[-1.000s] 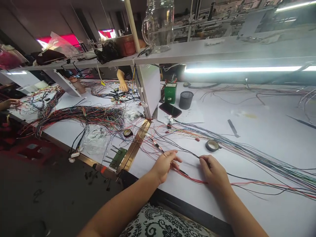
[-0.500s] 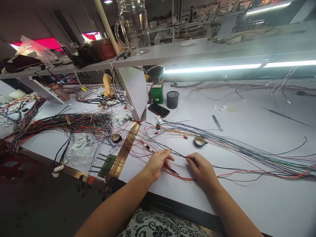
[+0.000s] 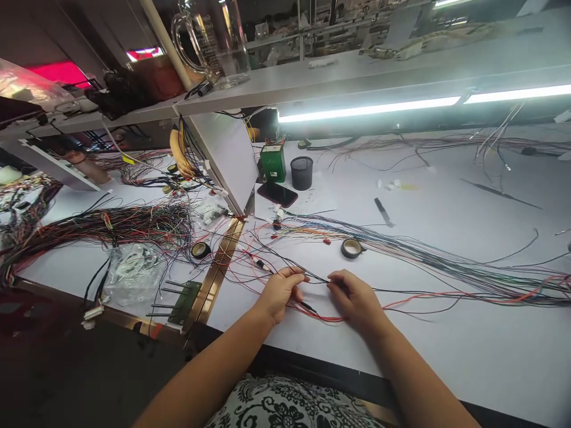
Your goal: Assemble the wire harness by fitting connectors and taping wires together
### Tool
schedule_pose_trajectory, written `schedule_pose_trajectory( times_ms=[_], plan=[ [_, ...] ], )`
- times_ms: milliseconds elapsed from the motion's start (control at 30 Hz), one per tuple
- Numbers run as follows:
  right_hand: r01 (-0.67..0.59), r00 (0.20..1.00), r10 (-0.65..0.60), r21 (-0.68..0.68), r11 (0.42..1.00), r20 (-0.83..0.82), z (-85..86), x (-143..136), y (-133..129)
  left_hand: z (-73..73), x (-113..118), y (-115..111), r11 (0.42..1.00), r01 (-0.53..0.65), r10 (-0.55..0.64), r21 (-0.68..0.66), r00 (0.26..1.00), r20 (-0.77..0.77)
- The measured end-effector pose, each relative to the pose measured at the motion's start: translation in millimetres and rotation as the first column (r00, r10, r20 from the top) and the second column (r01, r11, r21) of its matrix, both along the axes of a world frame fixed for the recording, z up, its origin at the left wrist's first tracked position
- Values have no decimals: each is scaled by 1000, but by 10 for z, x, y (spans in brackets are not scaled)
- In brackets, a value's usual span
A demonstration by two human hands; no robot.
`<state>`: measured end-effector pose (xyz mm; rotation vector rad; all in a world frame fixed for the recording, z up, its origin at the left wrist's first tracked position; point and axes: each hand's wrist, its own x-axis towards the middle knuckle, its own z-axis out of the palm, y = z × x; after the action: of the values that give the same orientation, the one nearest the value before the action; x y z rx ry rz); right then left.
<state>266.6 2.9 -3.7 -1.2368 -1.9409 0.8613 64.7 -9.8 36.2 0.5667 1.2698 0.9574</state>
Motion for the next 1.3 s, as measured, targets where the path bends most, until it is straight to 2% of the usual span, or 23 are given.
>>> schedule_pose_trajectory(
  times_ms=[233,533,767,1000,1300],
  plan=[
    [-8,999,2,-107,994,-54,-10,62,19,-11,-11,5,1000,17,-17,-11,1000,6],
    [-27,998,21,-104,994,-61,6,114,46,1,-21,-31,997,78,-79,10,995,56],
    [-35,999,33,-102,994,-25,46,123,52,30,76,1,985,156,-148,69,982,-117],
    [-61,998,61,-80,995,-1,65,115,55,-8,80,35,949,315,-299,12,910,-287],
    [-66,994,72,-65,996,88,80,104,52,-8,108,5,970,237,-210,59,932,-297]
  ],
)
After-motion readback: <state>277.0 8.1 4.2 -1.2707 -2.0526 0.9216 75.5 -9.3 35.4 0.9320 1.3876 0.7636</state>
